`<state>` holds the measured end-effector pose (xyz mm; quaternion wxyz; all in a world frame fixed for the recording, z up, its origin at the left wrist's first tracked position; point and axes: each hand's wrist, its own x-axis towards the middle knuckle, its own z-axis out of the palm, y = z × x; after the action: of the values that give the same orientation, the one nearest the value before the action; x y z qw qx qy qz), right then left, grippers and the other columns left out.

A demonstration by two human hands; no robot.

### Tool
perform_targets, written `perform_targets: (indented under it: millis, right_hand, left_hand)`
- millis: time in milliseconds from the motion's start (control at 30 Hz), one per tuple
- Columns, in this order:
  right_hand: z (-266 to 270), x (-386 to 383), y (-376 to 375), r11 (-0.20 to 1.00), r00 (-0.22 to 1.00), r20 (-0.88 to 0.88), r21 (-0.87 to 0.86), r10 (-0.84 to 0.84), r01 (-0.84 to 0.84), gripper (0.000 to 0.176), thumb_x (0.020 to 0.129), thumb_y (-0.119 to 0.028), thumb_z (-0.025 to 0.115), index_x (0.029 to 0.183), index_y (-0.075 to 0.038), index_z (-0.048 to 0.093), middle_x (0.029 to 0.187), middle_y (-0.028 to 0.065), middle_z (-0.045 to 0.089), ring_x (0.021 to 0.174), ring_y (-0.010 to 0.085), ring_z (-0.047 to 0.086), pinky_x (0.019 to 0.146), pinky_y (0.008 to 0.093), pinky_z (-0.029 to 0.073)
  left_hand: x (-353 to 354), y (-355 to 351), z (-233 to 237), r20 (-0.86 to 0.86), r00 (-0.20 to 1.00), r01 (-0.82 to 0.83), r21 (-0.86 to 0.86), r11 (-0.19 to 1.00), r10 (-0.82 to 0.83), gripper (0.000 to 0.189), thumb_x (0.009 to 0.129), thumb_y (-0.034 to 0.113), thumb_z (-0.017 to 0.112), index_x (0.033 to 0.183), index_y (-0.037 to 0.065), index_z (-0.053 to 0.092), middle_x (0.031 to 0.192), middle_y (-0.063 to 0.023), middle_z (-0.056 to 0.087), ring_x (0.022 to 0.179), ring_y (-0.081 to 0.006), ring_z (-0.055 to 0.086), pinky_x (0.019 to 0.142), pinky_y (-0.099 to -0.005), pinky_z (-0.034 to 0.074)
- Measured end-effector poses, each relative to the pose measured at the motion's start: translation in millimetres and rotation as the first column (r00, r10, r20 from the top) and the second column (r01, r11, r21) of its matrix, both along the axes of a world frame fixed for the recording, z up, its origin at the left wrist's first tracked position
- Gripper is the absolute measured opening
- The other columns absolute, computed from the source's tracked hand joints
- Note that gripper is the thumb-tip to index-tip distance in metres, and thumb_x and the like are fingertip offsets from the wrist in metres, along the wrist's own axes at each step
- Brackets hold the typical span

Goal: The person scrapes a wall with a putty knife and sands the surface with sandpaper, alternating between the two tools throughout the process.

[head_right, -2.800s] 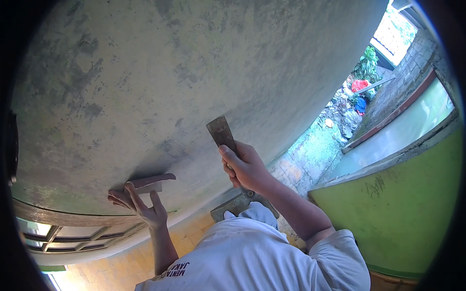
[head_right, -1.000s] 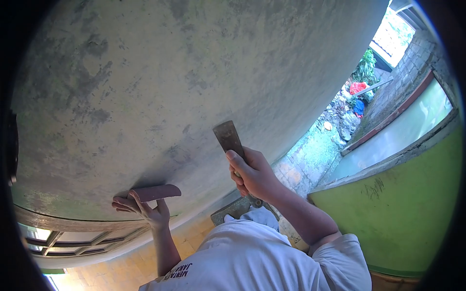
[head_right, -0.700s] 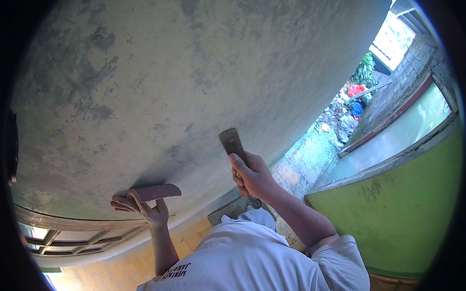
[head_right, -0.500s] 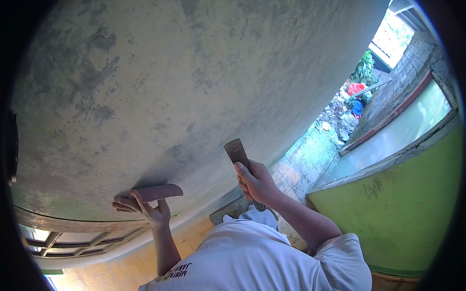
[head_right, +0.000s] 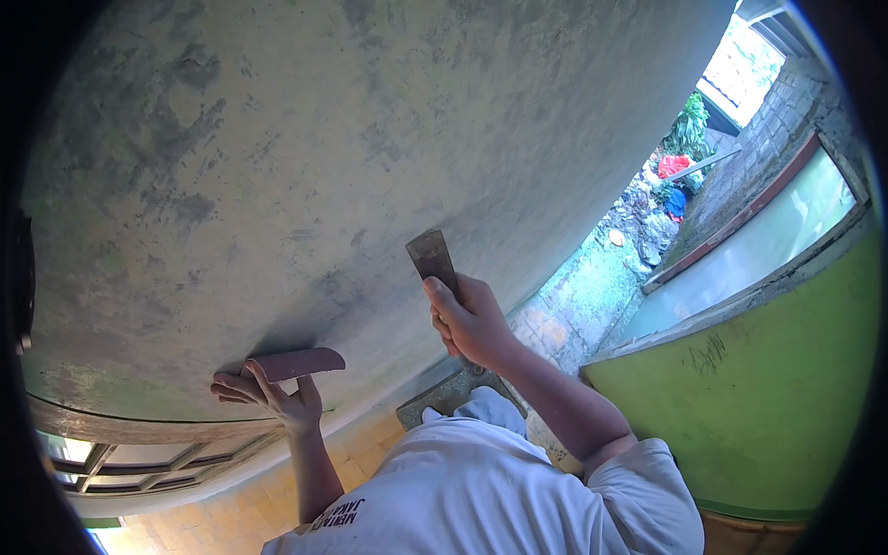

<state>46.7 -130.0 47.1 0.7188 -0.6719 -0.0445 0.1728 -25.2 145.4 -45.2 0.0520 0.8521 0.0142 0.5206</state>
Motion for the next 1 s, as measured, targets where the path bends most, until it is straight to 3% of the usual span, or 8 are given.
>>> perform_targets:
  millis: [100,267,533,633,700,833,900,1000]
  right_hand:
    - [-4.3,-11.2,-0.7,0.999,0.999,-0.051,0.030,-0.014,0.016,0.036,0.097,-0.035,0.044,0.076,-0.006,0.043,0.053,-0.0016,0.040,0.037,0.0065,0.039,0.035,0.0234,0.035]
    - [0.4,-4.1,-0.7,0.998,0.998,-0.067,-0.067,-0.001,-0.004,0.039,0.097,-0.037,0.045,0.074,-0.006,0.043,0.052,-0.0015,0.040,0.037,0.0066,0.040,0.035,0.0233,0.035]
    - [4.7,-16.2,-10.1,1.000,0.995,-0.098,0.024,-0.015,0.018,0.038,0.097,-0.037,0.045,0.074,-0.006,0.042,0.052,-0.0019,0.040,0.038,0.0063,0.040,0.035,0.0234,0.035]
    - [9.7,-8.5,-7.7,0.998,0.989,-0.141,-0.023,0.047,-0.051,0.038,0.097,-0.038,0.045,0.075,-0.007,0.042,0.053,-0.0023,0.039,0.039,0.0061,0.040,0.036,0.0237,0.034]
    - [29.8,2.5,3.8,0.998,0.998,0.027,-0.021,0.055,-0.055,0.038,0.097,-0.037,0.045,0.075,-0.007,0.042,0.053,-0.0025,0.039,0.039,0.0060,0.039,0.036,0.0235,0.035]
    - [18.7,-12.9,-0.5,1.000,1.000,0.007,0.024,0.014,-0.014,0.040,0.097,-0.039,0.044,0.073,-0.006,0.043,0.053,-0.0026,0.039,0.038,0.0059,0.040,0.036,0.0233,0.035]
    - [10.3,-16.9,-6.6,0.998,0.993,-0.109,-0.035,0.047,-0.051,0.041,0.097,-0.039,0.044,0.073,-0.006,0.043,0.053,-0.0022,0.040,0.037,0.0060,0.040,0.036,0.0232,0.036]
    - [22.4,3.5,-3.5,0.998,0.999,0.020,-0.046,0.038,-0.037,0.041,0.097,-0.039,0.044,0.073,-0.006,0.043,0.052,-0.0019,0.041,0.037,0.0061,0.041,0.036,0.0232,0.036]
  left_hand:
    - [0.7,0.1,-1.2,0.004,1.000,-0.006,-0.006,1.000,0.006,0.082,0.075,0.024,0.055,0.148,0.016,0.018,0.151,-0.0251,-0.008,0.136,-0.0441,-0.018,0.102,-0.0608,-0.017]
    - [1.8,1.3,0.7,0.008,1.000,-0.004,0.007,1.000,0.004,0.081,0.076,0.025,0.055,0.148,0.016,0.018,0.151,-0.0248,-0.008,0.136,-0.0443,-0.018,0.102,-0.0612,-0.017]
    - [-0.3,4.1,-3.3,-0.005,1.000,0.002,0.010,1.000,-0.002,0.082,0.076,0.027,0.056,0.148,0.016,0.017,0.150,-0.0257,-0.009,0.136,-0.0451,-0.019,0.101,-0.0617,-0.018]
    - [-0.9,2.7,-3.4,-0.020,1.000,-0.004,0.000,1.000,0.004,0.082,0.077,0.024,0.056,0.148,0.015,0.016,0.150,-0.0263,-0.009,0.136,-0.0454,-0.019,0.101,-0.0616,-0.017]
    - [0.0,0.6,-2.1,-0.014,1.000,-0.020,-0.005,1.000,0.020,0.082,0.077,0.021,0.055,0.148,0.015,0.016,0.150,-0.0271,-0.009,0.136,-0.0454,-0.019,0.101,-0.0614,-0.017]
    - [-0.7,1.5,-1.6,-0.002,1.000,0.011,0.001,1.000,-0.011,0.081,0.078,0.020,0.055,0.148,0.015,0.016,0.150,-0.0274,-0.008,0.136,-0.0453,-0.019,0.101,-0.0612,-0.017]
    - [0.7,1.6,-2.2,0.000,1.000,-0.001,0.003,1.000,0.001,0.080,0.079,0.022,0.056,0.148,0.014,0.016,0.150,-0.0274,-0.008,0.136,-0.0451,-0.018,0.101,-0.0610,-0.017]
    - [1.2,0.1,-0.6,0.008,1.000,-0.010,0.004,1.000,0.010,0.080,0.079,0.022,0.056,0.148,0.013,0.016,0.150,-0.0271,-0.007,0.136,-0.0452,-0.018,0.101,-0.0612,-0.016]
